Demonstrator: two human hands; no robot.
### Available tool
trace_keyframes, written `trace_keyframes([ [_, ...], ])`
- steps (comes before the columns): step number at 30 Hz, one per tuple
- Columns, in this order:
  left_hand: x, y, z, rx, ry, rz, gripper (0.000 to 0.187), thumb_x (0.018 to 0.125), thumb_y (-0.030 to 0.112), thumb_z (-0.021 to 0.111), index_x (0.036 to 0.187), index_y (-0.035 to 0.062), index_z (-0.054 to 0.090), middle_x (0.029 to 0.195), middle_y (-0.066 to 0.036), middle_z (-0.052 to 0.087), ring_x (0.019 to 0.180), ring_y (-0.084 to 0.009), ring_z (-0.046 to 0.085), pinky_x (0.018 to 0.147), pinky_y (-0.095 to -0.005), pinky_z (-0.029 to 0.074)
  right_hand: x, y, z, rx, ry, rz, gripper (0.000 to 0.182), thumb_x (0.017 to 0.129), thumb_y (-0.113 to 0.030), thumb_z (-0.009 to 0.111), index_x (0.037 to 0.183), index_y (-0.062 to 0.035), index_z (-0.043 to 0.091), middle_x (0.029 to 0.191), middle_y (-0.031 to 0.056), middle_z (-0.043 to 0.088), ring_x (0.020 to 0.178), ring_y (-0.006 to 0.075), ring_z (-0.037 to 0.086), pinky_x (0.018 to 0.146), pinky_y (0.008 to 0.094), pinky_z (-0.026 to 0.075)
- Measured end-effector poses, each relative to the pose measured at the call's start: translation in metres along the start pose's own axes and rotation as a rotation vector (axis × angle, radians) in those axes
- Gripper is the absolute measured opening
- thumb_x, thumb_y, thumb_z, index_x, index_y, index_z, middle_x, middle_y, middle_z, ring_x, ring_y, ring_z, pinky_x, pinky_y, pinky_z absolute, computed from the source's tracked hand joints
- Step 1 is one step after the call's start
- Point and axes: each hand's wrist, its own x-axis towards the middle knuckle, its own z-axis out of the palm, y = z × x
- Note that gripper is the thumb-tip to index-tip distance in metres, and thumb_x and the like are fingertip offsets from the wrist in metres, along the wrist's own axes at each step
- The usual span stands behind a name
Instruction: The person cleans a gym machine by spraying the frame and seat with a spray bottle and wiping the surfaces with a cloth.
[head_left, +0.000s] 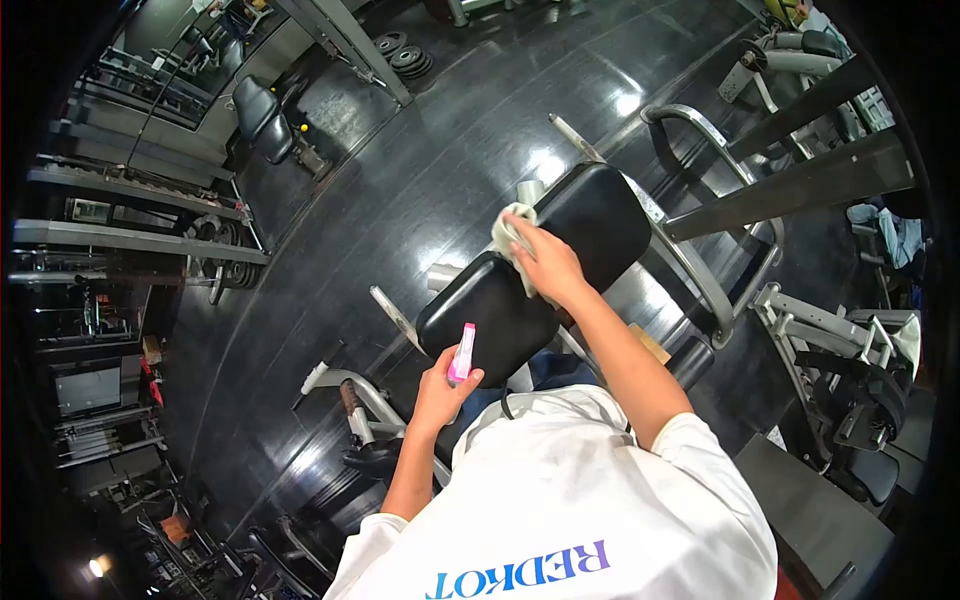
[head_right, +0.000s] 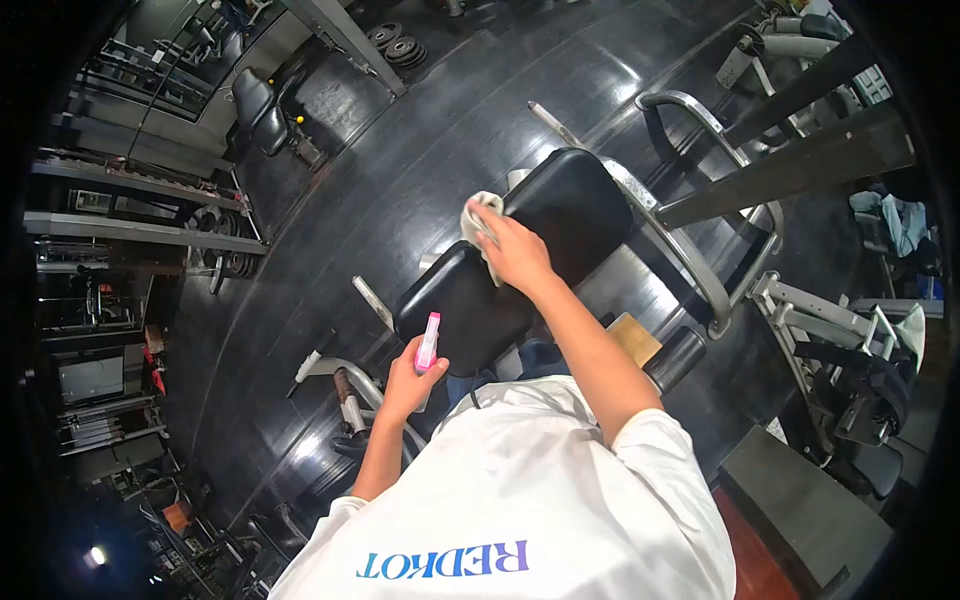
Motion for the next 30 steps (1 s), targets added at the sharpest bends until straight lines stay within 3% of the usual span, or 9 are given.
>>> trace_keyframes([
  [8, -0.031, -0.034, 0.006, -0.049, 0.058, -0.118, 0.062, 0.083, 0.036, 0.079, 0.131, 0.0009, 0.059, 0.099, -0.019, 0.072, 0.093, -0.0288, 0.071, 0.086, -0.0381, 0.053, -0.090, 0.129, 0.049, 0.024, -0.027, 0.266, 0.041, 0.099, -0.032, 0.056, 0.133, -0.0098, 0.061, 0.118, 0.0265, 0.067, 0.110, 0.0459, 0.063, 0.096, 0.0533, 0.049],
  [10, -0.042, -0.047, 0.008, -0.075, 0.069, -0.122, 0.062, 0.084, 0.036, 0.079, 0.131, -0.0003, 0.059, 0.102, -0.018, 0.072, 0.094, -0.0272, 0.071, 0.087, -0.0374, 0.052, -0.120, 0.154, 0.030, -0.092, -0.169, 0.393, 0.041, 0.100, -0.031, 0.055, 0.131, -0.0072, 0.061, 0.119, 0.0267, 0.067, 0.112, 0.0453, 0.063, 0.097, 0.0515, 0.050],
  [14, -0.044, -0.049, 0.013, -0.068, 0.053, -0.139, 0.060, 0.086, 0.034, 0.078, 0.131, -0.0006, 0.059, 0.102, -0.018, 0.072, 0.094, -0.0251, 0.070, 0.087, -0.0375, 0.052, -0.111, 0.146, 0.007, -0.080, -0.282, 0.420, 0.039, 0.100, -0.031, 0.054, 0.131, -0.0082, 0.062, 0.119, 0.0252, 0.068, 0.113, 0.0447, 0.064, 0.097, 0.0495, 0.051],
  [17, -0.037, -0.045, 0.015, -0.064, 0.053, -0.128, 0.060, 0.085, 0.035, 0.078, 0.130, -0.0001, 0.059, 0.101, -0.018, 0.072, 0.094, -0.0261, 0.070, 0.087, -0.0379, 0.052, -0.067, 0.097, 0.003, 0.149, -0.105, 0.308, 0.038, 0.100, -0.032, 0.056, 0.132, -0.0121, 0.063, 0.118, 0.0228, 0.069, 0.113, 0.0426, 0.065, 0.097, 0.0450, 0.051],
  [20, -0.021, -0.021, 0.013, -0.030, 0.006, -0.116, 0.058, 0.085, 0.035, 0.078, 0.131, 0.0041, 0.061, 0.091, -0.006, 0.066, 0.084, -0.0146, 0.061, 0.081, -0.0322, 0.049, -0.023, 0.046, 0.011, 0.317, -0.028, 0.226, 0.042, 0.098, -0.035, 0.061, 0.136, -0.0153, 0.060, 0.119, 0.0218, 0.069, 0.114, 0.0400, 0.066, 0.097, 0.0426, 0.051],
  [22, -0.012, -0.006, 0.011, 0.033, -0.022, -0.057, 0.056, 0.085, 0.033, 0.078, 0.131, 0.0053, 0.062, 0.091, -0.007, 0.067, 0.085, -0.0159, 0.063, 0.082, -0.0334, 0.050, -0.004, 0.033, 0.023, 0.333, -0.039, 0.134, 0.049, 0.096, -0.039, 0.064, 0.139, -0.0161, 0.057, 0.122, 0.0220, 0.069, 0.116, 0.0399, 0.065, 0.098, 0.0423, 0.051],
  [23, -0.008, -0.002, 0.009, 0.048, -0.034, -0.048, 0.059, 0.084, 0.039, 0.078, 0.130, 0.0067, 0.060, 0.094, -0.018, 0.072, 0.090, -0.0299, 0.071, 0.086, -0.0393, 0.053, 0.000, 0.028, 0.027, 0.334, -0.079, 0.149, 0.054, 0.094, -0.042, 0.066, 0.140, -0.0153, 0.057, 0.124, 0.0232, 0.068, 0.118, 0.0403, 0.064, 0.100, 0.0420, 0.050],
  [27, -0.006, 0.006, 0.000, 0.062, -0.053, -0.074, 0.062, 0.084, 0.040, 0.078, 0.130, 0.0043, 0.060, 0.097, -0.018, 0.072, 0.092, -0.0293, 0.071, 0.086, -0.0392, 0.053, -0.051, 0.055, 0.046, 0.027, -0.074, 0.268, 0.060, 0.095, -0.044, 0.063, 0.143, -0.0150, 0.044, 0.111, 0.0269, 0.069, 0.104, 0.0459, 0.067, 0.088, 0.0531, 0.052],
  [30, -0.016, -0.015, -0.003, 0.039, -0.017, -0.108, 0.064, 0.083, 0.040, 0.078, 0.131, 0.0015, 0.059, 0.098, -0.019, 0.072, 0.093, -0.0284, 0.070, 0.087, -0.0387, 0.052, -0.130, 0.108, 0.038, -0.099, -0.131, 0.318, 0.052, 0.096, -0.043, 0.061, 0.138, -0.0169, 0.047, 0.105, 0.0258, 0.070, 0.099, 0.0454, 0.067, 0.085, 0.0548, 0.052],
])
